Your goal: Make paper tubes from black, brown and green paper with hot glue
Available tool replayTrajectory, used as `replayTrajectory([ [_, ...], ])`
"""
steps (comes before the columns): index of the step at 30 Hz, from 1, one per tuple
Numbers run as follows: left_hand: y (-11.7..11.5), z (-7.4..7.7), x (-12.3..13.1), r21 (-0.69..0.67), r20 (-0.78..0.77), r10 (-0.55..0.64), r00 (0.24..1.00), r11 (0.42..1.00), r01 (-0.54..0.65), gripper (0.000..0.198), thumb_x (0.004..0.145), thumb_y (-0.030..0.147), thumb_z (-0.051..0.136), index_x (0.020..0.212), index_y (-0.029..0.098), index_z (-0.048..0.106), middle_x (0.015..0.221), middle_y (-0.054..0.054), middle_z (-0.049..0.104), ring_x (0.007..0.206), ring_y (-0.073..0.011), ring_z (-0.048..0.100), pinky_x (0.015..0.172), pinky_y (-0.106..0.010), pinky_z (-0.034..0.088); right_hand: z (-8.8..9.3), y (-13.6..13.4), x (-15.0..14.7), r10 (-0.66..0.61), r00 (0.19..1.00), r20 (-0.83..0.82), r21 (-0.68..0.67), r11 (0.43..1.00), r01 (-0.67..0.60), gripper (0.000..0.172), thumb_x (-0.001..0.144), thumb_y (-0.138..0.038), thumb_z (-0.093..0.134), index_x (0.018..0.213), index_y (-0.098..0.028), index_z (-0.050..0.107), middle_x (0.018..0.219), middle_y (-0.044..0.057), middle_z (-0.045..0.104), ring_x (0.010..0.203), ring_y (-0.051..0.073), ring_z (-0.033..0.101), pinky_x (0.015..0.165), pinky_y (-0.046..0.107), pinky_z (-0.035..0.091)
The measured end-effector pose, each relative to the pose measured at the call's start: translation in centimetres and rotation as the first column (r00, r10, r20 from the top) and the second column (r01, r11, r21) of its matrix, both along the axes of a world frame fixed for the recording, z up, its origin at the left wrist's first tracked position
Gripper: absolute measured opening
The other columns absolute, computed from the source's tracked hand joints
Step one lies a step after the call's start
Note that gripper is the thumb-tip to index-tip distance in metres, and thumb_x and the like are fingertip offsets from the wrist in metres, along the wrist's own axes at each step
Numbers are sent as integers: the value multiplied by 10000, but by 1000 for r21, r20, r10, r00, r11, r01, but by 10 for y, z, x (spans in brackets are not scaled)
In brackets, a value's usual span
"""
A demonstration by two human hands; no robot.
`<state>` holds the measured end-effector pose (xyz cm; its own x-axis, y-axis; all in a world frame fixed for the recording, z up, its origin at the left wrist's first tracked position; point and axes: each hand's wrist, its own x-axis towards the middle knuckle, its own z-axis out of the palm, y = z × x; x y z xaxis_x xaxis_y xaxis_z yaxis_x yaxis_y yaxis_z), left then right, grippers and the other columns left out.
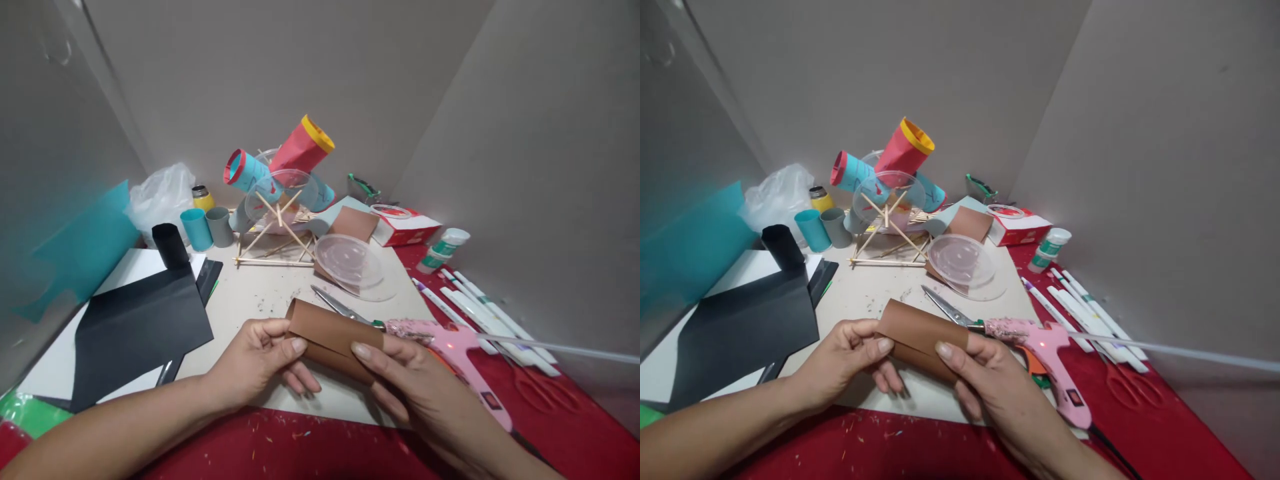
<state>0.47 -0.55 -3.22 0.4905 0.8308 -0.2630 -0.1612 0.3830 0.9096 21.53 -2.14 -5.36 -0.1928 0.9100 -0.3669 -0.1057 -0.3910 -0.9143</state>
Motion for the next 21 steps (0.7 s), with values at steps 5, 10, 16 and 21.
replayTrajectory([
  [5,-2,-7,-2,0,15,8,1000,1000,-8,483,746,523,729,972,103,656,616,-61,692,597,-170,704,546,-215,525,0,0,-1,-33,999,-37,-47,998,31,406,676,-539,790,687,-167,628,364,-94,350,348,42,205,366,171,231],
  [10,-2,-10,-3,20,43,8,999,1000,-9,507,746,573,696,953,114,636,651,-49,678,586,-164,696,516,-207,502,1,2,-3,-120,976,-184,-113,989,100,370,742,-445,788,639,-159,578,360,-100,357,357,15,172,380,130,244],
  [16,-2,-17,0,27,49,3,999,1000,-5,533,714,616,684,911,127,600,632,-33,642,558,-153,677,501,-206,495,1,-2,-6,-150,988,-29,-70,986,148,342,647,-451,848,735,-174,668,514,-46,538,357,29,276,376,161,318],
  [21,-5,-19,2,22,105,-2,995,1000,-1,537,702,634,679,889,150,539,637,-1,592,510,-139,653,461,-197,477,0,-4,-8,-145,968,203,-18,988,152,404,601,-568,820,764,-212,724,516,-22,575,329,71,344,360,208,390],
])
